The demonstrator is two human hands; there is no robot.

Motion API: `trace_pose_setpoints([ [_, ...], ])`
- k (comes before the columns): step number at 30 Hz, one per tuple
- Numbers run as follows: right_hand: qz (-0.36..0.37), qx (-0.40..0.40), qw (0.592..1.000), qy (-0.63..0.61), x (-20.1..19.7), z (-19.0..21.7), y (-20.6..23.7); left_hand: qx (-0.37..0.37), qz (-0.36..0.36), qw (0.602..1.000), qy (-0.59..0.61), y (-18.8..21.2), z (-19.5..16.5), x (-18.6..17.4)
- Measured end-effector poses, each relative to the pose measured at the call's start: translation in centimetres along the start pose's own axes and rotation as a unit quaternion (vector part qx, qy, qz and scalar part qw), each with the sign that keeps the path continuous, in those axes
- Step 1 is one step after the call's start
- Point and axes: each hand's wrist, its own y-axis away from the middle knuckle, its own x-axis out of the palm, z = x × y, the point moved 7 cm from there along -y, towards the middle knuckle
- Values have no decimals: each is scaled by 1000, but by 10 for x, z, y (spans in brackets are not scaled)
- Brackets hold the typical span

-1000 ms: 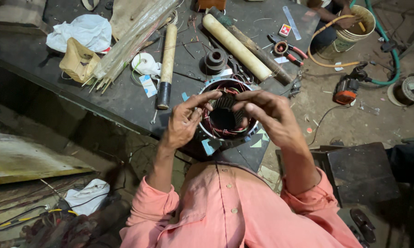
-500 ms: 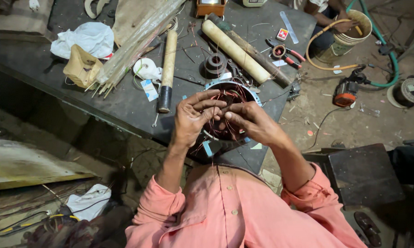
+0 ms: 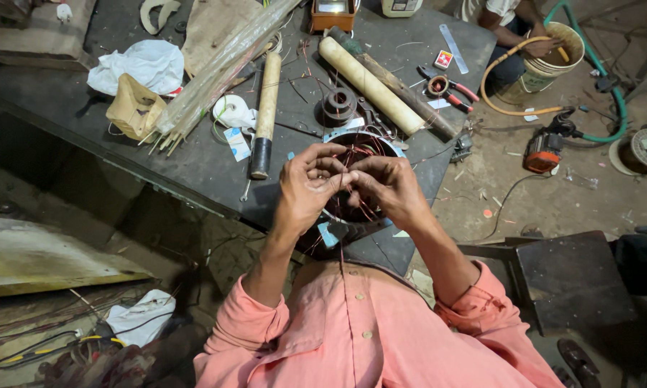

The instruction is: The person manipulates copper wires inside a motor stator, threading and arranging them by hand. They also handle a bundle of multicolored wires, separating and positioning them near the stator.

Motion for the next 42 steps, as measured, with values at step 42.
trace_pose_setpoints([
  [42,60,-298,872,383,-22,80,-6,-27,14,983,-184,-10,8,-2],
])
